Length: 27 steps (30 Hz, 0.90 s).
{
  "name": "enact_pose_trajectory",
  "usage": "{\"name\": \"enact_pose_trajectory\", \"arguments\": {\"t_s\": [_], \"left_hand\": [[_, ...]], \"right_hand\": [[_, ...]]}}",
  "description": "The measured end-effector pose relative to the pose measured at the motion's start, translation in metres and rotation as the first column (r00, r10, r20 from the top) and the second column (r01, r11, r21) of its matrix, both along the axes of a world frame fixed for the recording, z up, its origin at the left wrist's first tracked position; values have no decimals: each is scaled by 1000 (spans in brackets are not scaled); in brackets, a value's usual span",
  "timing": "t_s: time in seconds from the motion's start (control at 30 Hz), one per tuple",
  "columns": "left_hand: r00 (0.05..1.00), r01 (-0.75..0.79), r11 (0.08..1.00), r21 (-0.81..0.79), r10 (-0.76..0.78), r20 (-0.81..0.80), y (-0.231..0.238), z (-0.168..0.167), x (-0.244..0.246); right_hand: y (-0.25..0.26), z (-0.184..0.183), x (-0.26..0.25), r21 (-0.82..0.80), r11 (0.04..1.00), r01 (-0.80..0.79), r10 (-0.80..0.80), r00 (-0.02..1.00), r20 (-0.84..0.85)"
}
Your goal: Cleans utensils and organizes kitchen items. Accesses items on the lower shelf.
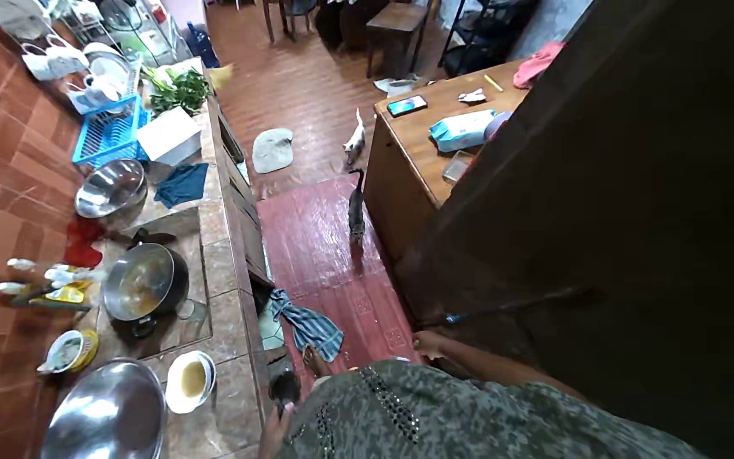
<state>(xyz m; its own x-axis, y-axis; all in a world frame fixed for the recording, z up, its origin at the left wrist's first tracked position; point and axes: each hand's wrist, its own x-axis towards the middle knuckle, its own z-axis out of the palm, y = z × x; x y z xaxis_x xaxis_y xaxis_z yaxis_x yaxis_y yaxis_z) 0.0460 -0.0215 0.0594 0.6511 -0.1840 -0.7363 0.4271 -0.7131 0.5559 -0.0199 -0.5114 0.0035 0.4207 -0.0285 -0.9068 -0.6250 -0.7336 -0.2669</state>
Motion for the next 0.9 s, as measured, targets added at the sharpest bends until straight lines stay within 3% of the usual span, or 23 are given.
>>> {"name": "enact_pose_trajectory", "arguments": {"t_s": [0.07, 0.17, 0.3, 0.43, 0.57, 0.67, 0.77, 0.9], "left_hand": [[978, -127, 981, -147, 148, 144, -18, 74, 43], [903, -287, 834, -471, 400, 158, -29, 143, 101], [869, -338, 665, -666, 492, 50, -26, 189, 158], [897, -320, 665, -675, 442, 10, -26, 175, 198], [923, -284, 694, -662, 384, 7, -44, 157, 225], [932, -250, 731, -635, 360, 48, -61, 143, 252], [937, -187, 700, -689, 338, 89, -74, 122, 289], [882, -343, 638, -689, 471, -3, -118, 137, 346]], "right_hand": [[5, 26, 18, -3, 1000, -20, 20, 999, -27], [2, -3, 44, -42, 999, 2, -3, 1000, -12], [27, 12, 111, -34, 997, 67, -65, 995, 74], [61, 34, 167, 111, 983, 143, -161, 972, 173], [65, 31, 197, 147, 985, 87, -118, 968, 219], [32, 29, 221, 99, 994, 52, -70, 980, 186], [-21, 12, 246, 11, 999, 46, -47, 997, 66], [-90, -6, 314, -66, 989, 135, -130, 989, 75]]}}
